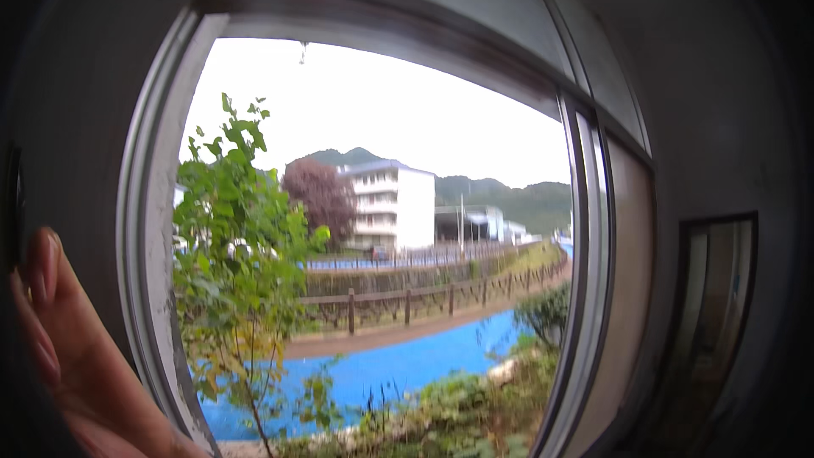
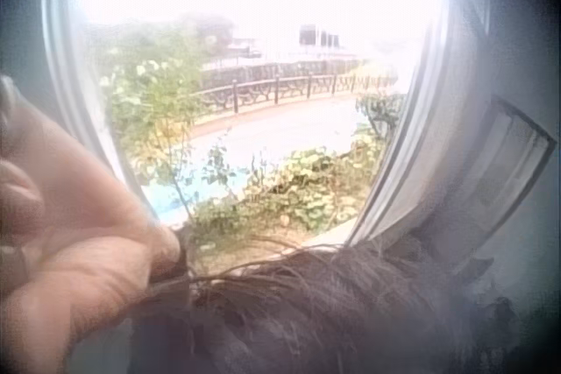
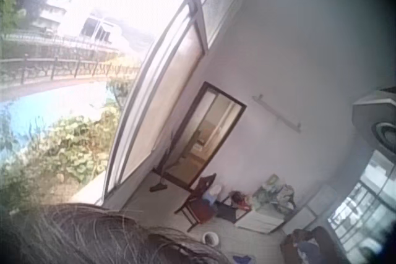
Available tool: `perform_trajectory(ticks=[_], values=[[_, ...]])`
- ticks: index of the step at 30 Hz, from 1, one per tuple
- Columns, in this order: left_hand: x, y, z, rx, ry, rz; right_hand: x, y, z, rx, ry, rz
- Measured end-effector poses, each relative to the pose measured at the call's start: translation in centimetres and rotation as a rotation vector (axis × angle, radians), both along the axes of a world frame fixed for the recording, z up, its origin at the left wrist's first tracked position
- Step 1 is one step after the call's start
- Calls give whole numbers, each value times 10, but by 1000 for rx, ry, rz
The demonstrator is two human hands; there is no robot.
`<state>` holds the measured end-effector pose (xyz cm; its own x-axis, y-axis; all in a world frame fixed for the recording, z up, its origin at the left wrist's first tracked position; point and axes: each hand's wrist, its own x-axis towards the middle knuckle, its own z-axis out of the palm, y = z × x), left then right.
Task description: The person cleans a window using a blue cloth, repeatedly wiping the frame and glass. They dip the cloth into a bucket of water, wring it out, and continue wiping different sections of the window. The person also moves a chair to reach higher areas.
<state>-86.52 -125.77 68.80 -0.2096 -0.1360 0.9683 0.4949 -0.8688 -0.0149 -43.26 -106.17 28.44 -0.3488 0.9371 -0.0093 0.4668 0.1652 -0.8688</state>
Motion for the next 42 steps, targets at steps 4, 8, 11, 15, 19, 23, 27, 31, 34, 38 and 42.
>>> perform_trajectory(ticks=[4,8,11,15,19,23,27,31,34,38,42], values=[[1,62,-11,-69,102,-49,31,-77,-43,-300,56,-178],[22,91,-40,-91,175,-161,51,-118,-69,-128,93,-189],[49,105,-64,-156,191,-220,53,-114,-59,-230,189,-133],[68,114,-76,-168,183,-254,42,-100,-36,-185,67,-56],[79,117,-78,-192,177,-229,34,-84,18,40,-59,79],[79,126,-89,-301,176,-51,65,-60,123,210,46,327],[56,143,-125,-586,380,405,119,-43,177,619,626,49],[6,136,-170,-762,662,1029,133,14,139,464,1236,-987],[-36,112,-196,-897,697,1221,134,44,121,571,1365,-707],[-72,54,-224,-1162,759,1478,148,30,135,404,1494,-285],[-94,16,-249,-1314,941,1664,168,-12,143,327,1383,-800]])
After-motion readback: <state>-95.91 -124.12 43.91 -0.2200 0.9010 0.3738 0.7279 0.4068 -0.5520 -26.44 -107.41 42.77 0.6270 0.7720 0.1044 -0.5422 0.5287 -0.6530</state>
